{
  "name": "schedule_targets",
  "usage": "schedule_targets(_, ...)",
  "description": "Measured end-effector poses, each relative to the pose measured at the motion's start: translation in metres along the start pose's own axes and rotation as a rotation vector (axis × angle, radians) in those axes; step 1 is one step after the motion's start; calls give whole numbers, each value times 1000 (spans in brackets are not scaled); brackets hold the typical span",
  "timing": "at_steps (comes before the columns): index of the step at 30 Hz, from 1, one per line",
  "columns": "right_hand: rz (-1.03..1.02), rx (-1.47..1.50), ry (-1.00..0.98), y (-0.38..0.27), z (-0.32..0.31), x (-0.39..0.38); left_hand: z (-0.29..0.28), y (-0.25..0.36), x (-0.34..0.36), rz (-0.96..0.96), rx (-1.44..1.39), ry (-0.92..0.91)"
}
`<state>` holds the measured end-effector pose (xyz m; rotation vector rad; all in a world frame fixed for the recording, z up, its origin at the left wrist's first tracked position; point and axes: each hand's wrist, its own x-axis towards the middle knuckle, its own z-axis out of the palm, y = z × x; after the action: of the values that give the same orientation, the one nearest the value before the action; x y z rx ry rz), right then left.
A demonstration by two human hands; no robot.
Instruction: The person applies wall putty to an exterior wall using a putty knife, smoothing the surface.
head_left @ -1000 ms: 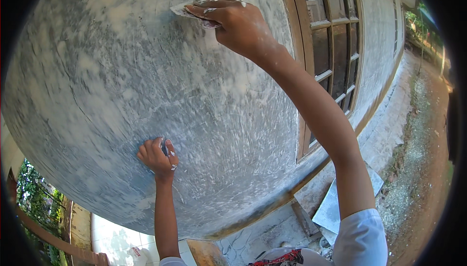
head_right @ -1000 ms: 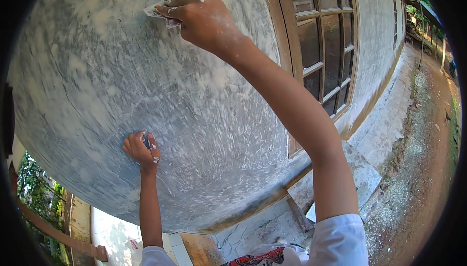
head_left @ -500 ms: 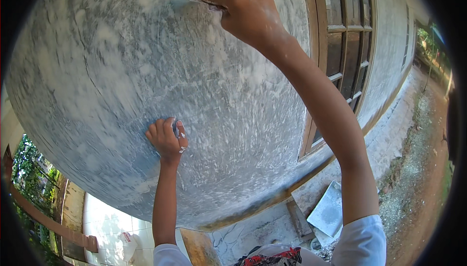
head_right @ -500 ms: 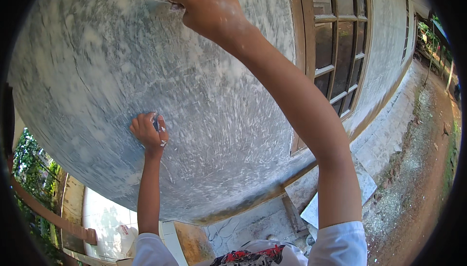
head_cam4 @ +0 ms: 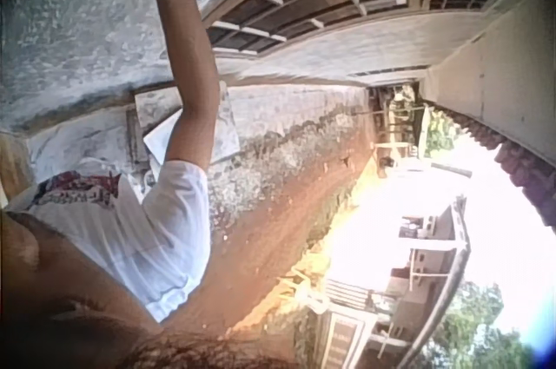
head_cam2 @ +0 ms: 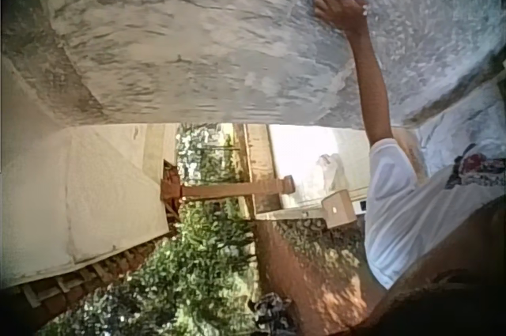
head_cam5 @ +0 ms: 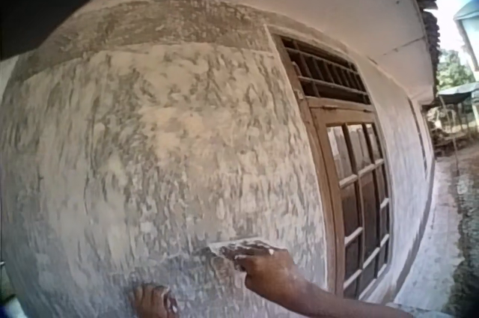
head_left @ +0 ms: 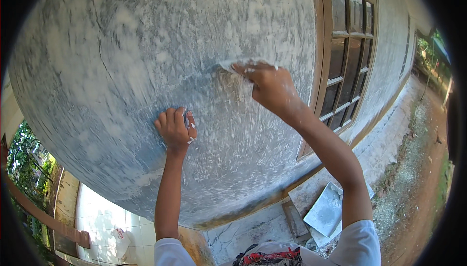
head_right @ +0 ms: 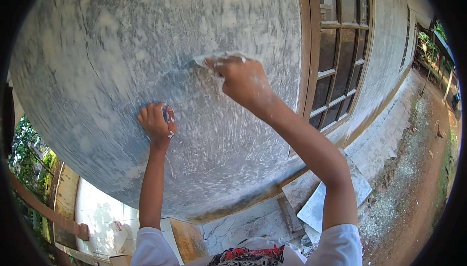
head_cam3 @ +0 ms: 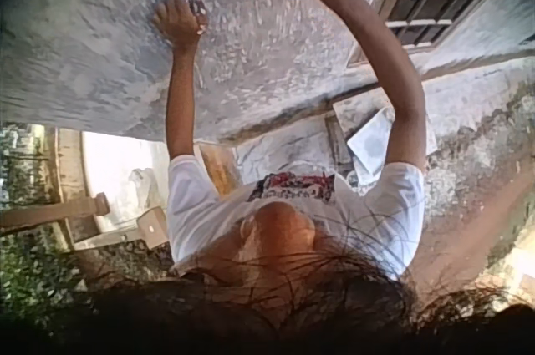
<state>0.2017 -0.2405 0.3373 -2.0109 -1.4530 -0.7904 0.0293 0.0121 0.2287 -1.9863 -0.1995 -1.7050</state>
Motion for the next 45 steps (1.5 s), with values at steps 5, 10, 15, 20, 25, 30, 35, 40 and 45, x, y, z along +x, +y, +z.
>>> schedule_targets(5,-211,-147,483,-11,-42,93,-3,3,4,-24,-19,1)
schedule_targets(10,-299,-98,451,1,74,37,-16,-7,-2,-36,-18,-8)
schedule_targets(15,-201,6,137,0,152,-120,-15,6,2,-32,-70,-34)
schedule_targets(20,18,21,-303,5,204,-233,-3,5,-2,-39,-20,-20)
schedule_targets(25,720,354,-554,-14,208,-364,5,-16,-5,7,79,-13)
schedule_targets(30,1227,507,-415,-19,184,-556,13,-19,-5,16,79,-21)
schedule_targets(35,1902,800,34,-35,119,-681,-14,-1,-34,-303,-306,-151)
schedule_targets(40,2211,848,361,-17,96,-800,-33,74,-140,-715,-787,-371)
schedule_targets(45,2284,828,455,6,96,-780,-53,214,-247,-712,-1064,-1197)
